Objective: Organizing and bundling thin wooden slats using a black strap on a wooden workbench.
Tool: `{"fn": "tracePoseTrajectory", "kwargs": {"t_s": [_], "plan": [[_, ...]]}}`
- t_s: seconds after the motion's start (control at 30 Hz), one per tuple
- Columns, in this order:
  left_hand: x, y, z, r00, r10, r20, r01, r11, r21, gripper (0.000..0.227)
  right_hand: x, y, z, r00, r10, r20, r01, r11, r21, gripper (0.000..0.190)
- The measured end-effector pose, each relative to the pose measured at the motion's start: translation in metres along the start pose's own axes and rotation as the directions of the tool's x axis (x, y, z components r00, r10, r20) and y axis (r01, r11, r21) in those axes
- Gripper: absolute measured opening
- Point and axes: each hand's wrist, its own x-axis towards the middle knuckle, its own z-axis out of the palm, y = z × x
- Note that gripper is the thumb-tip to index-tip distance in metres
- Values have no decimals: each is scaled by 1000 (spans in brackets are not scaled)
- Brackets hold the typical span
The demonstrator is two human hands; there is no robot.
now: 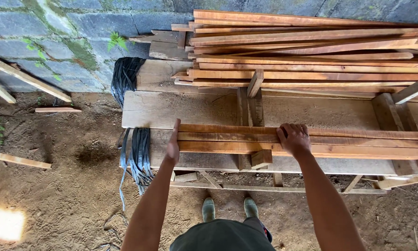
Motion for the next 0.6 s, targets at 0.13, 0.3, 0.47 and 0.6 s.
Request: {"fn": "tracePoseTrajectory", "kwargs": {"t_s": [0.13, 0.3, 0.47, 0.6], "plan": [[-7, 18, -1, 994, -20, 109, 26, 998, -51, 55, -2, -1, -3, 1000, 5, 31, -5, 1000, -3, 38], [-1, -9, -10, 997, -17, 78, 18, 1000, -9, 55, 0, -6, -4, 1000, -20, 22, 20, 1000, 0, 37], [3, -9, -11, 997, -26, 66, 26, 1000, 7, 57, 0, -4, 12, 970, -184, -158, 190, 981, 28, 35], [-6, 5, 3, 998, -53, -44, 55, 997, 49, 54, -15, -15, -30, 814, -419, -403, 472, 881, 37, 53]]}}
